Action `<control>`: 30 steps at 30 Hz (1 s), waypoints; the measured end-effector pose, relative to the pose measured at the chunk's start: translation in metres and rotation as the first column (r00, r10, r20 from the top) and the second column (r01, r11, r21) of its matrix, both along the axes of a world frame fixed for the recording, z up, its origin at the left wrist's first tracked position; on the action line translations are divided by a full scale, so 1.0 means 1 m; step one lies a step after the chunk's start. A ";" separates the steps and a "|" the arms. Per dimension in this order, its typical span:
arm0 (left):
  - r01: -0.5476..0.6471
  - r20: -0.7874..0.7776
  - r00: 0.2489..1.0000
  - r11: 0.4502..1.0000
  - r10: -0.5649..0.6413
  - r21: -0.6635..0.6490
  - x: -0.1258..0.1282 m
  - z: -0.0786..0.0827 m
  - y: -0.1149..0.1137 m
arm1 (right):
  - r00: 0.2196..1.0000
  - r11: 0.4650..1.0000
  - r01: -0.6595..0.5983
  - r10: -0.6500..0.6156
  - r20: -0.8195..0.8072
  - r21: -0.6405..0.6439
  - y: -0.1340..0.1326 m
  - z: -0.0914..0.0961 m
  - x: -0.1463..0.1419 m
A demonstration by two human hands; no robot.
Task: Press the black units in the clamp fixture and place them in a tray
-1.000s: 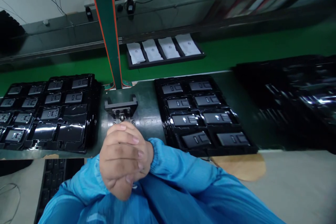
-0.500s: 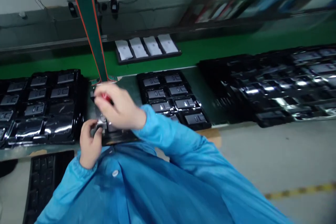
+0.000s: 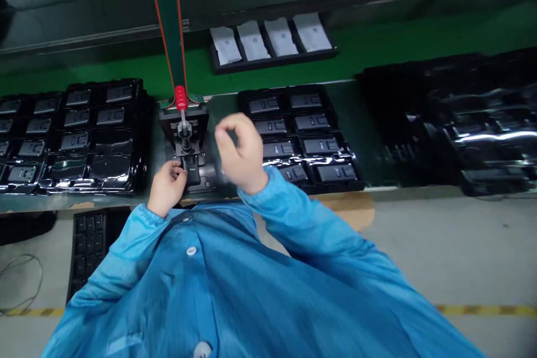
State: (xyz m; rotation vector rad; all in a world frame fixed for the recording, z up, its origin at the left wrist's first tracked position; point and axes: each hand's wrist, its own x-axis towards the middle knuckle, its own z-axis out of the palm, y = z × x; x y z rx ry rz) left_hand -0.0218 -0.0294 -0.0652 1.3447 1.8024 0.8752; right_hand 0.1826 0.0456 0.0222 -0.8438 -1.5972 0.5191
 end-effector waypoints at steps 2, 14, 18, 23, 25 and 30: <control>0.016 0.009 1.000 1.000 -0.015 -0.020 -0.001 0.001 0.009 | 0.997 0.993 -0.066 0.070 0.033 -0.102 -0.035 -0.022 0.011; -0.048 0.203 0.978 0.999 0.051 -0.019 0.005 0.023 0.008 | 0.972 0.808 -0.214 0.234 -0.034 -0.549 -0.126 -0.090 0.028; -0.060 0.311 0.948 0.998 0.062 -0.016 0.008 0.036 -0.019 | 0.967 0.666 -0.254 0.147 -0.210 -0.701 -0.119 -0.091 0.020; -0.049 0.442 0.895 0.997 0.067 -0.052 0.021 0.046 -0.046 | 0.859 0.507 -0.472 0.082 -0.505 -0.721 -0.107 -0.083 0.009; -0.030 0.477 0.877 0.998 0.052 -0.054 0.027 0.049 -0.051 | 0.832 0.482 -0.513 0.074 -0.550 -0.710 -0.105 -0.077 0.008; 0.005 0.510 0.860 0.999 0.015 -0.037 0.037 0.052 -0.055 | 0.809 0.461 -0.534 0.037 -0.586 -0.708 -0.104 -0.067 0.013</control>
